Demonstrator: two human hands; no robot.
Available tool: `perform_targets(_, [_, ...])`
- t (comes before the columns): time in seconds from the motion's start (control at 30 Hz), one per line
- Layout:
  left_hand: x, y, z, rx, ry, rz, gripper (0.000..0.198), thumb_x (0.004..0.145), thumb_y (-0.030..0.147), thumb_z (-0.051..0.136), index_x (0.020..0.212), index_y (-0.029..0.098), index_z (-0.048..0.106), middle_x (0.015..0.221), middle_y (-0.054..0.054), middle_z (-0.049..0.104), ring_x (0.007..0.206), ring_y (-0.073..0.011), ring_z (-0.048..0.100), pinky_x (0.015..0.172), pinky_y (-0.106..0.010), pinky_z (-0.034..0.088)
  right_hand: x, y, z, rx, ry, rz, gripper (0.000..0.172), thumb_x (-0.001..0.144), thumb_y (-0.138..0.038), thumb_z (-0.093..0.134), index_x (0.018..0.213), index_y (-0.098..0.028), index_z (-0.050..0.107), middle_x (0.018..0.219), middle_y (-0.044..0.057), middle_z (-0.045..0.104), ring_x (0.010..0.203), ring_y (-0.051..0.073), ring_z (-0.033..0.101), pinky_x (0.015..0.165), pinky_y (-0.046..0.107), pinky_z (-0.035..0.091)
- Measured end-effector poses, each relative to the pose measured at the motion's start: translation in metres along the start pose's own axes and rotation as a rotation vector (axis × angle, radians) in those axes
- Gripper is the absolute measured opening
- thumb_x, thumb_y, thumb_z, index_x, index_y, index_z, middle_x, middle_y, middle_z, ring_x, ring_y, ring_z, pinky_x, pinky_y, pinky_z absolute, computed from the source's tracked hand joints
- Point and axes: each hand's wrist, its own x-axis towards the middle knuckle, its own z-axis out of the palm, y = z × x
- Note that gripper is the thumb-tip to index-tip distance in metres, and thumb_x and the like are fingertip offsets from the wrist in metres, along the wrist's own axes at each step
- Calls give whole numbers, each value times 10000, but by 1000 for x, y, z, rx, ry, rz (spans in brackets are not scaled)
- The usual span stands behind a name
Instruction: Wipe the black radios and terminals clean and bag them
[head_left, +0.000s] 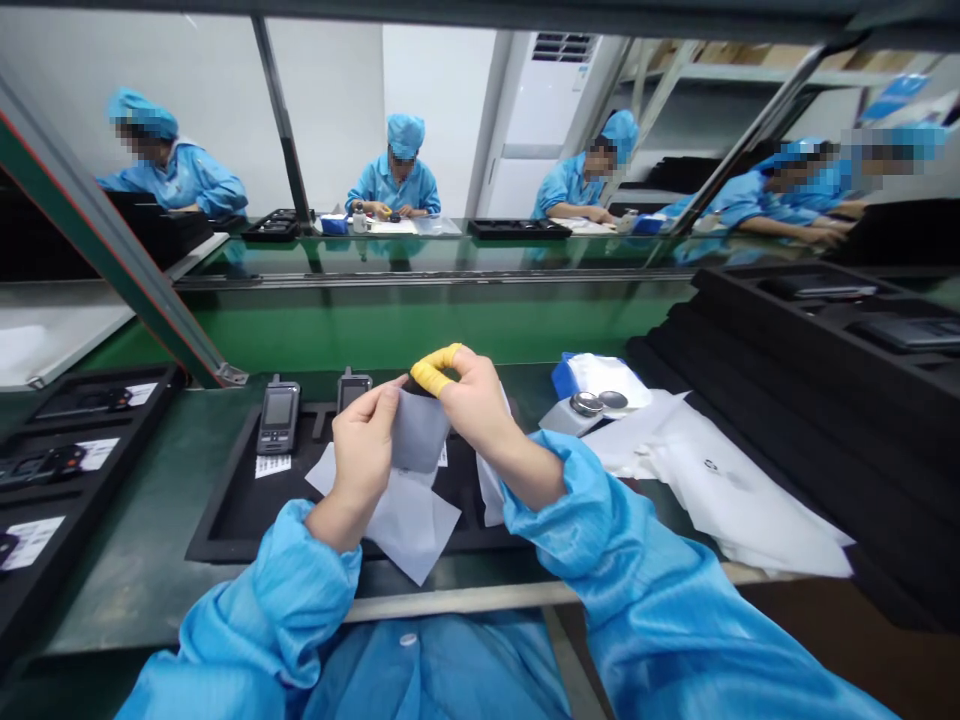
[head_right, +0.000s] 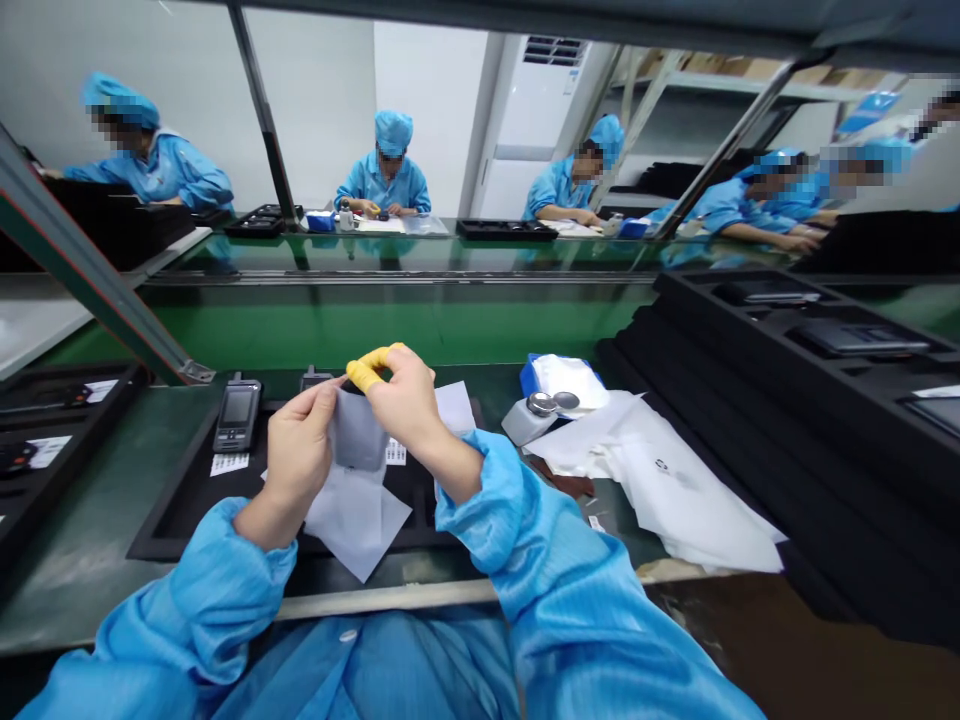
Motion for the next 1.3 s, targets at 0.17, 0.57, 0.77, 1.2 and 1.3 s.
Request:
perform_targets(0.17, [-4, 22, 10, 27, -22, 182, 268, 815, 432, 659, 832, 178, 739, 882, -58, 755, 843, -185, 691, 771, -296, 535, -10, 4, -21, 177, -5, -74, 213, 677, -418, 720, 746, -221, 680, 832, 5, 674, 833, 159, 609, 848, 340, 483])
perform_targets(0.57, [4, 50, 37, -296, -163, 132, 220, 835, 412, 650, 809, 193, 651, 884, -29, 707, 916, -182, 679, 879, -345, 534, -57, 38, -9, 540, -304, 251, 811, 485, -505, 856, 1153, -246, 477, 1187, 70, 641, 1095, 246, 609, 939, 394, 517])
perform_targets(0.77, [-5, 28, -48, 311, -15, -2, 164, 706, 237, 764, 787, 181, 632, 685, 21, 660, 641, -104, 641, 619, -176, 513, -23, 51, -29, 438, -127, 458, 563, 522, -287, 806, 1007, -232, 526, 980, 4, 697, 920, 201, 654, 847, 382, 539])
perform_targets(1.2, [-6, 5, -102, 302, -181, -1085, 364, 707, 432, 768, 668, 89, 654, 584, -156, 690, 411, -142, 609, 399, -182, 470, -14, 90, 4, -15, -381, 600, 328, 650, -201, 694, 910, -200, 494, 838, 17, 671, 761, 176, 645, 714, 328, 535])
perform_targets(1.3, [-14, 6, -93, 219, -145, -1130, 322, 748, 379, 752, 747, 73, 651, 696, -172, 713, 509, -168, 662, 499, -230, 544, -17, 94, 11, -100, -382, 579, 385, 699, -216, 672, 1041, -184, 498, 963, 58, 680, 867, 196, 652, 780, 348, 533])
